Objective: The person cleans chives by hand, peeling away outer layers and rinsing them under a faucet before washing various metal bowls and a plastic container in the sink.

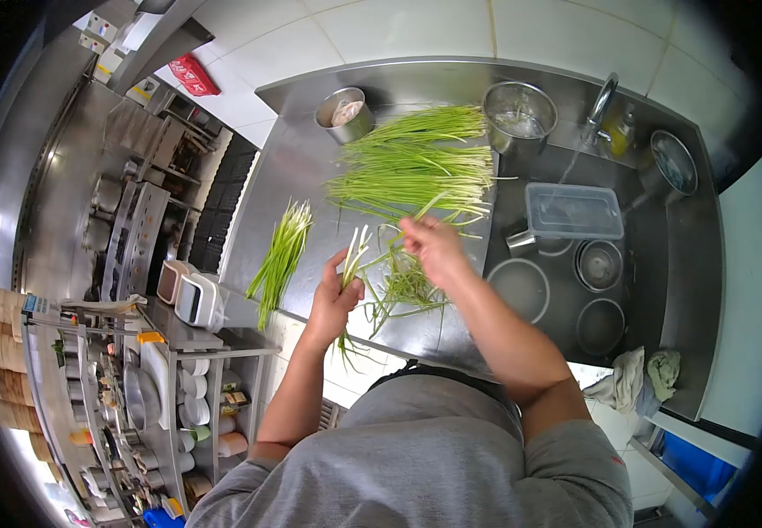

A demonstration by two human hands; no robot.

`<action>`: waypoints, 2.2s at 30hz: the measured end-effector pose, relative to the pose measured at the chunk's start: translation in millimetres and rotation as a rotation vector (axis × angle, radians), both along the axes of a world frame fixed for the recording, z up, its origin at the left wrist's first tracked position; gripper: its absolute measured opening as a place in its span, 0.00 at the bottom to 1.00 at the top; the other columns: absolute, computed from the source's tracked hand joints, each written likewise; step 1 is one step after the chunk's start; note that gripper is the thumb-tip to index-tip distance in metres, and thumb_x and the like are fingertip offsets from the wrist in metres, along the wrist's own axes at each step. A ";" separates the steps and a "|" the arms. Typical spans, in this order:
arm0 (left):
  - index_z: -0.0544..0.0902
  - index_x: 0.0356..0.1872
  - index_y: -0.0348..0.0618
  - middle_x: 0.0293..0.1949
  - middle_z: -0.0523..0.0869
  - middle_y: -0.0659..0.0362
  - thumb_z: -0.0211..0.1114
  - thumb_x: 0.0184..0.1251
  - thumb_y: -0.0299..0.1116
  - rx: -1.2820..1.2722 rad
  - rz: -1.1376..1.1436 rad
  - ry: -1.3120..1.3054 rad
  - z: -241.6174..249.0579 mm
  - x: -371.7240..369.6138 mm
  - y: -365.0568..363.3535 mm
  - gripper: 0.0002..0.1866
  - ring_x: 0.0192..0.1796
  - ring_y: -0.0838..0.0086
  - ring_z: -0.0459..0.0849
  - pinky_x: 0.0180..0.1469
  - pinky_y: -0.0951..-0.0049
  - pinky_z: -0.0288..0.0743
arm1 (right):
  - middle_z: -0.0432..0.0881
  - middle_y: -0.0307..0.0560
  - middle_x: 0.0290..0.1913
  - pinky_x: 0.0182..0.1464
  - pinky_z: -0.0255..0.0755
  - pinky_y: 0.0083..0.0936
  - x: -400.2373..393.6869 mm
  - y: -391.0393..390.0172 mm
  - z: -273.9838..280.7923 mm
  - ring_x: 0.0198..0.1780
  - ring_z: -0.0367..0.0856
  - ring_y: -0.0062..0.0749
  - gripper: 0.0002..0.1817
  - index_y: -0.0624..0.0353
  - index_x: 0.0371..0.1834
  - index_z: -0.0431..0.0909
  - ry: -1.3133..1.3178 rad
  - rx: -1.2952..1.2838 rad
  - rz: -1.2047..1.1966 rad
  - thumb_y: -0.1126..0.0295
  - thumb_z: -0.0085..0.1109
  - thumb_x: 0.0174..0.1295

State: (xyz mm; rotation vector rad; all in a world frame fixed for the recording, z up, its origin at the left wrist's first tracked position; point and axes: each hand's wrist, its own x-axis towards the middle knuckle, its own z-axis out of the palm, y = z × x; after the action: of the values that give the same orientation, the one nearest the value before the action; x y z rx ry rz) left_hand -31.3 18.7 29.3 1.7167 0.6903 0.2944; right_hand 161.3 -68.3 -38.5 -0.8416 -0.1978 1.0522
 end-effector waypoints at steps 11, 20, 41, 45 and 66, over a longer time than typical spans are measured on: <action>0.79 0.40 0.36 0.18 0.70 0.70 0.61 0.64 0.31 -0.299 0.205 -0.002 3.6 28.5 2.4 0.09 0.16 0.89 0.60 0.18 0.85 0.51 | 0.75 0.38 0.18 0.24 0.64 0.21 -41.8 -2.4 16.9 0.21 0.71 0.18 0.13 0.62 0.24 0.79 -0.695 -0.221 0.389 0.63 0.61 0.59; 0.75 0.44 0.39 0.20 0.71 0.67 0.54 0.69 0.33 -0.437 0.183 -0.051 -12.7 22.9 16.6 0.09 0.18 0.85 0.64 0.19 0.82 0.55 | 0.79 0.45 0.22 0.30 0.68 0.26 -43.8 -13.1 -16.3 0.26 0.76 0.28 0.18 0.65 0.30 0.80 -1.383 -0.372 -0.041 0.58 0.67 0.52; 0.77 0.35 0.38 0.17 0.68 0.67 0.48 0.73 0.35 -0.121 0.073 0.051 -7.1 19.2 -11.5 0.13 0.19 0.86 0.63 0.21 0.83 0.56 | 0.77 0.36 0.24 0.30 0.68 0.17 -37.7 -3.5 30.4 0.24 0.72 0.19 0.07 0.61 0.29 0.79 -0.222 -0.114 0.175 0.69 0.63 0.58; 0.77 0.35 0.39 0.16 0.67 0.68 0.48 0.73 0.37 -0.160 0.083 0.046 4.6 19.9 -14.5 0.14 0.17 0.86 0.60 0.19 0.83 0.52 | 0.77 0.37 0.24 0.29 0.68 0.17 -27.1 -3.8 27.1 0.24 0.73 0.19 0.06 0.61 0.30 0.79 -0.168 -0.103 0.128 0.69 0.62 0.59; 0.74 0.31 0.40 0.15 0.68 0.66 0.48 0.71 0.36 0.033 0.162 0.101 -12.8 0.9 0.9 0.12 0.16 0.85 0.61 0.18 0.81 0.54 | 0.79 0.38 0.41 0.52 0.66 0.34 -39.4 -9.7 51.2 0.48 0.73 0.34 0.11 0.50 0.36 0.81 -1.659 -0.012 -0.132 0.71 0.63 0.47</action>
State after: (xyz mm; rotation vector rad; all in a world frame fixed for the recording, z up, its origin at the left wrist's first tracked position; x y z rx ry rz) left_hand -30.3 19.6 16.6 1.7195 0.9050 0.3350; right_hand 121.9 -78.0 12.7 -1.5353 -1.4839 -0.0112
